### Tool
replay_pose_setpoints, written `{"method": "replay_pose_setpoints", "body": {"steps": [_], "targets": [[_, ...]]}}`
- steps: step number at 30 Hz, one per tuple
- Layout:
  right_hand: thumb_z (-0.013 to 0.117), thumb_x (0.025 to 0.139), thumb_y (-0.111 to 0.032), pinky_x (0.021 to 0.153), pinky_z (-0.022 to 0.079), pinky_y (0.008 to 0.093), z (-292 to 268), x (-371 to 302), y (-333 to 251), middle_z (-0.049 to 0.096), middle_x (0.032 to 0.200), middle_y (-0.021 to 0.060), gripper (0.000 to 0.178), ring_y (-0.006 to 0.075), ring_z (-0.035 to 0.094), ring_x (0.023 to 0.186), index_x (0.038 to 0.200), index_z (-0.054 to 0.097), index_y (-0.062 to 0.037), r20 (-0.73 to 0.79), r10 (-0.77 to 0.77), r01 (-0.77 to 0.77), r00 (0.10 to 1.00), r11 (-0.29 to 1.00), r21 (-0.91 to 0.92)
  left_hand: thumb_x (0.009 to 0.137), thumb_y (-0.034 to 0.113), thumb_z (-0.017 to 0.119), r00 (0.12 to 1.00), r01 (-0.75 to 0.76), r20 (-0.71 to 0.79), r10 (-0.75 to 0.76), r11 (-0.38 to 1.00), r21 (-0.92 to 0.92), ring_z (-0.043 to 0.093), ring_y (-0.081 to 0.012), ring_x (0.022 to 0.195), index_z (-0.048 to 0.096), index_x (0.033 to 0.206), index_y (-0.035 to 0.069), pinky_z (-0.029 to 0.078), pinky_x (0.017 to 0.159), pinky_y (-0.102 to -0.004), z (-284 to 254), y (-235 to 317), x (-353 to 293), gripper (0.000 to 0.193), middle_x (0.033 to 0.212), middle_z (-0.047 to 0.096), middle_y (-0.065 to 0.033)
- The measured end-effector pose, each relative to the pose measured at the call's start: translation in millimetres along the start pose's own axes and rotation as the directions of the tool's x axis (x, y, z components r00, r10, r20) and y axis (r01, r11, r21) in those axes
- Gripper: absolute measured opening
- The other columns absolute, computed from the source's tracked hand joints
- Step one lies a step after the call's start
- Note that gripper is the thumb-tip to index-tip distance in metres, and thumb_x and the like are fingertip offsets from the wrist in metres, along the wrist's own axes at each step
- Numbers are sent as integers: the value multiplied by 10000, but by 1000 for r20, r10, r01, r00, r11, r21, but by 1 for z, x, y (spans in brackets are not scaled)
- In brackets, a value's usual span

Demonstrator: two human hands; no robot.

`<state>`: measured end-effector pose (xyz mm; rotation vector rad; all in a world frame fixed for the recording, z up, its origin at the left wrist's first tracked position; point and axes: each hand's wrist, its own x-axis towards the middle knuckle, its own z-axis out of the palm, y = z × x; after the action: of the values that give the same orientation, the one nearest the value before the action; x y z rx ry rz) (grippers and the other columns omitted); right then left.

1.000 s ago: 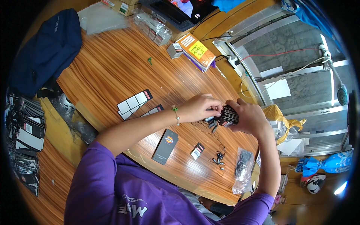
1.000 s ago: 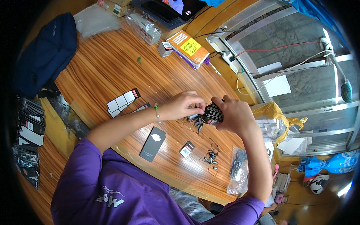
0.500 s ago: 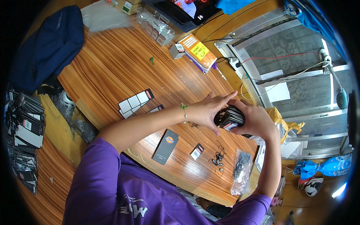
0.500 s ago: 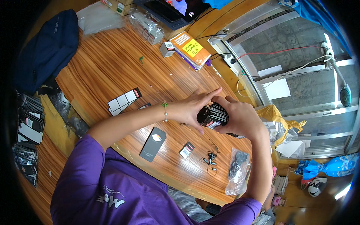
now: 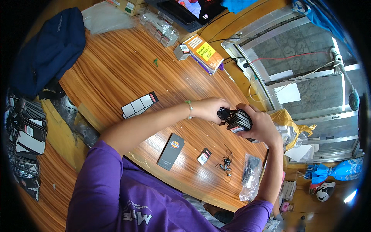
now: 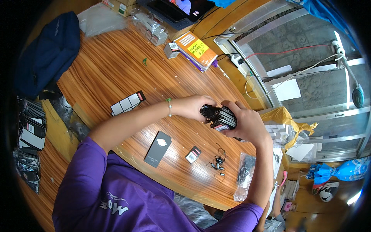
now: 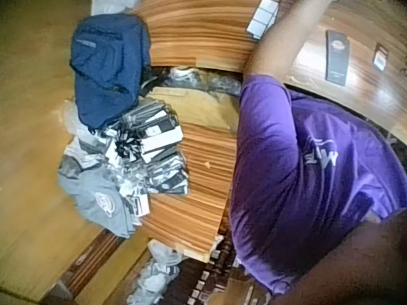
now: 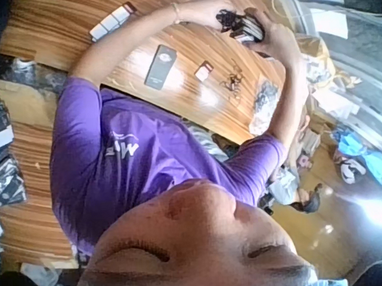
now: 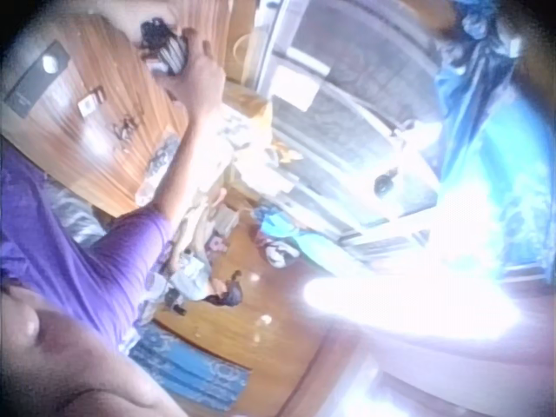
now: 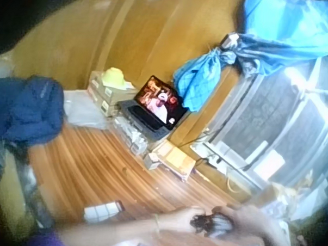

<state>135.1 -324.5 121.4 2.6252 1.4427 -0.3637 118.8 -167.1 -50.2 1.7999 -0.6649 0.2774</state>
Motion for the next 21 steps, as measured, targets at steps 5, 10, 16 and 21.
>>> {"method": "replay_pose_setpoints", "body": {"steps": [5, 10, 16, 21], "targets": [[765, 544, -174, 727, 492, 391, -12, 3, 1, 615, 954, 106, 657, 312, 613, 852, 1139, 491, -131, -30, -28, 29, 999, 999, 27, 685, 168, 767, 972, 192, 230, -57, 757, -625, 552, -198, 985, 326, 1263, -18, 422, 892, -290, 16, -8, -2, 750, 1024, 577, -107], [761, 539, -179, 750, 490, 388, -16, -12, 4, 608, 984, 113, 649, 324, 608, 867, 1133, 506, -128, -55, 8, -4, 998, 998, 69, 740, 151, 722, 910, 384, 411, -58, 489, -783, 582, -148, 837, 420, 1176, 7, 464, 785, -262, 19, 1, -2, 550, 892, 575, -75], [754, 509, -149, 725, 484, 368, -12, -47, 4, 601, 968, 120, 675, 324, 610, 859, 1138, 517, -84, -100, 15, -2, 995, 991, 132, 729, 298, 762, 918, 309, 397, -2, 631, -712, 479, -44, 668, 422, 1243, 10, 393, 541, -195, 7, 7, -4, 681, 836, 555, 10], [765, 503, -157, 720, 484, 369, -8, -61, 3, 595, 962, 117, 692, 318, 611, 843, 1145, 519, -82, -97, 22, -8, 995, 989, 149, 835, 497, 581, 858, 498, 422, -294, 679, -539, 427, -20, 646, 613, 1017, 117, 354, 545, -160, -14, 15, -5, 422, 784, 514, 72]]}}
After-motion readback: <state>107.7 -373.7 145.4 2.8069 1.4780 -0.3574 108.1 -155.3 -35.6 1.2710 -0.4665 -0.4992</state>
